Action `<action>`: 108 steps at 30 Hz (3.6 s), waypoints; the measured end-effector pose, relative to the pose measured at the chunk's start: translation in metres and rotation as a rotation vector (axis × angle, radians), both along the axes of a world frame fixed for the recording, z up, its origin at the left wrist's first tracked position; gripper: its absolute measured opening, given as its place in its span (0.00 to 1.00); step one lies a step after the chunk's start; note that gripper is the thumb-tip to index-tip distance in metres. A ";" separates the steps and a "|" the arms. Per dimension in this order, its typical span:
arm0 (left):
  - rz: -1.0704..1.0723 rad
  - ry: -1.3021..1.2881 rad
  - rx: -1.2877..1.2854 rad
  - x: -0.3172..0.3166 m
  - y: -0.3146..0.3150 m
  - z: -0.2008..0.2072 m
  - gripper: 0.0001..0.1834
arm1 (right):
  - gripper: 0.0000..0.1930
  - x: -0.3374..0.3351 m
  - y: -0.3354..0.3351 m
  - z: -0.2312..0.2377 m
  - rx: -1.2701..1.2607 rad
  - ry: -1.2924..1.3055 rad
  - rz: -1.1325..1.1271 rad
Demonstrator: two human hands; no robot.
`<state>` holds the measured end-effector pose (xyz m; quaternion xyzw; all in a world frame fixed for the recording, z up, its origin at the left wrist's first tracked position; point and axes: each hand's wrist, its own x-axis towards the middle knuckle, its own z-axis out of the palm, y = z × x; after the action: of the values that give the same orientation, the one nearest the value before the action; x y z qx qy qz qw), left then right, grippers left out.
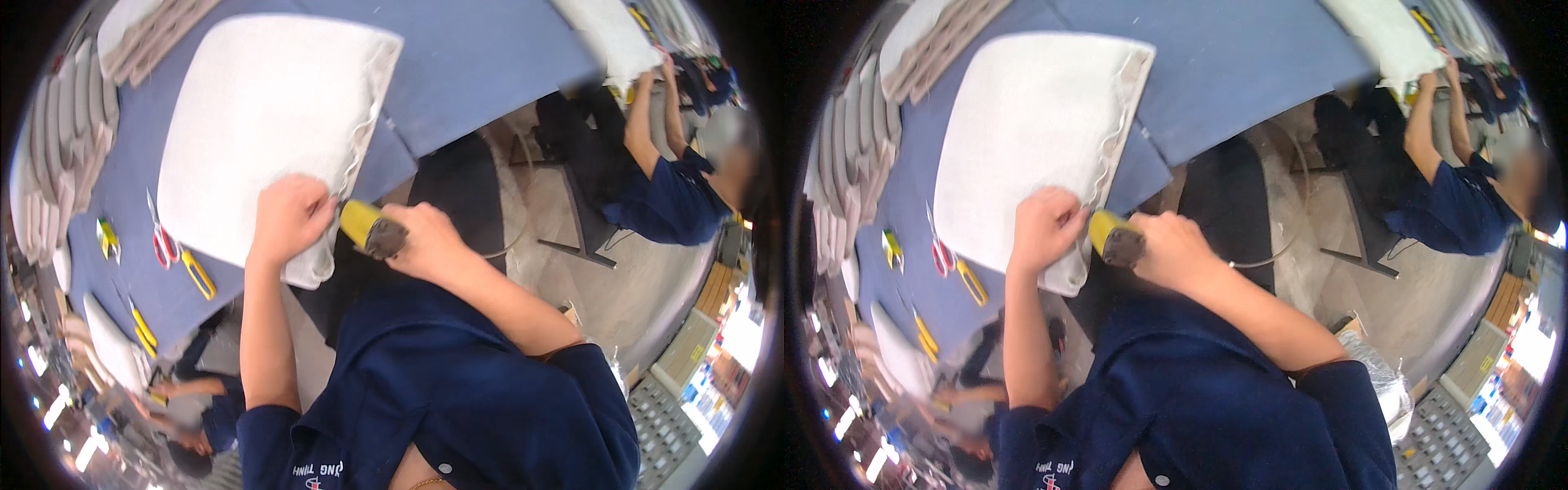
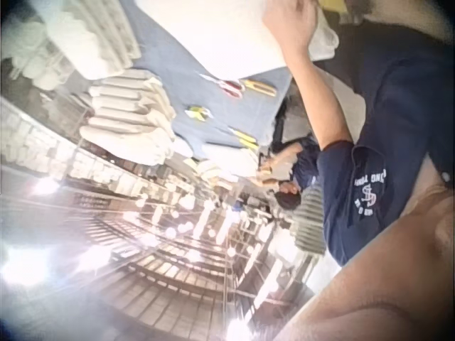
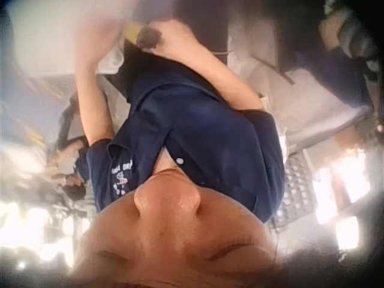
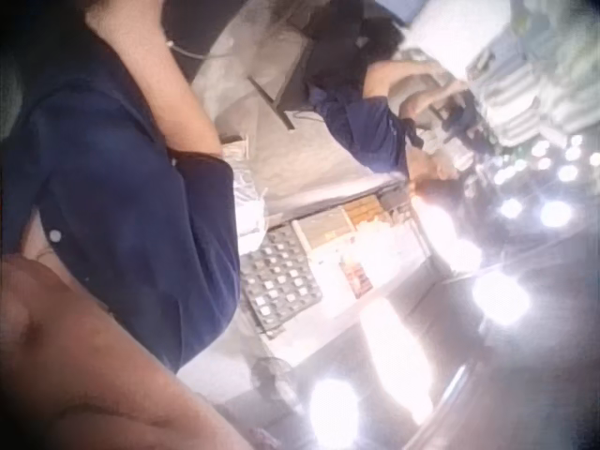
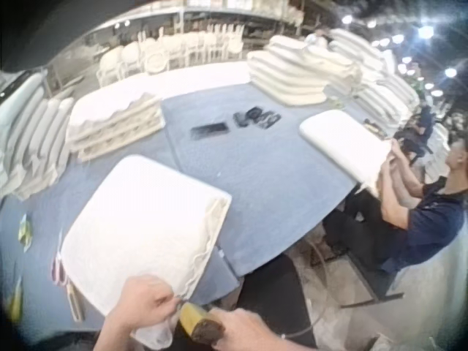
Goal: The person staples white fabric onto foam cushions using a pneumatic staple gun. They repeatedly pick up cushions, align the fabric, and fire staples along the edges while coworkers perform similar tasks nearby.
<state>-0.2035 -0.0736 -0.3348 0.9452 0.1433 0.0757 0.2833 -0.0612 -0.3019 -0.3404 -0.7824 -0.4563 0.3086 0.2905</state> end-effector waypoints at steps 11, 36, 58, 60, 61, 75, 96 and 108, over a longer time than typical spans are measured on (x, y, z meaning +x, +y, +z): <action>0.644 -0.412 0.462 -0.122 -0.052 -0.050 0.13 | 0.19 0.049 -0.064 0.008 -0.008 0.198 -0.231; 0.810 -0.962 -1.544 -0.040 -0.091 0.048 0.40 | 0.19 0.127 -0.061 -0.036 0.165 0.194 -0.488; 0.546 -0.203 -0.046 0.015 -0.076 0.034 0.14 | 0.16 0.113 -0.049 -0.038 0.251 0.136 -0.549; 0.440 -0.244 0.066 0.038 -0.077 0.033 0.15 | 0.16 0.113 -0.048 -0.040 0.279 0.151 -0.548; 0.395 -0.142 0.132 0.047 -0.077 0.037 0.16 | 0.16 0.112 -0.048 -0.041 0.272 0.137 -0.539; -0.069 0.232 0.250 0.078 -0.032 0.026 0.20 | 0.20 0.060 -0.051 -0.022 0.303 0.261 -0.350; -0.093 -0.013 0.085 0.078 -0.009 -0.004 0.23 | 0.35 0.045 -0.029 -0.008 0.193 0.176 -0.142; -0.084 -0.066 0.060 0.078 -0.007 -0.009 0.23 | 0.37 0.046 -0.025 -0.004 0.134 0.213 -0.120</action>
<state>-0.1258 -0.0805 -0.3438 0.9555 0.0918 0.0990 0.2622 -0.0149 -0.3266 -0.3442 -0.7498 -0.3950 0.3408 0.4069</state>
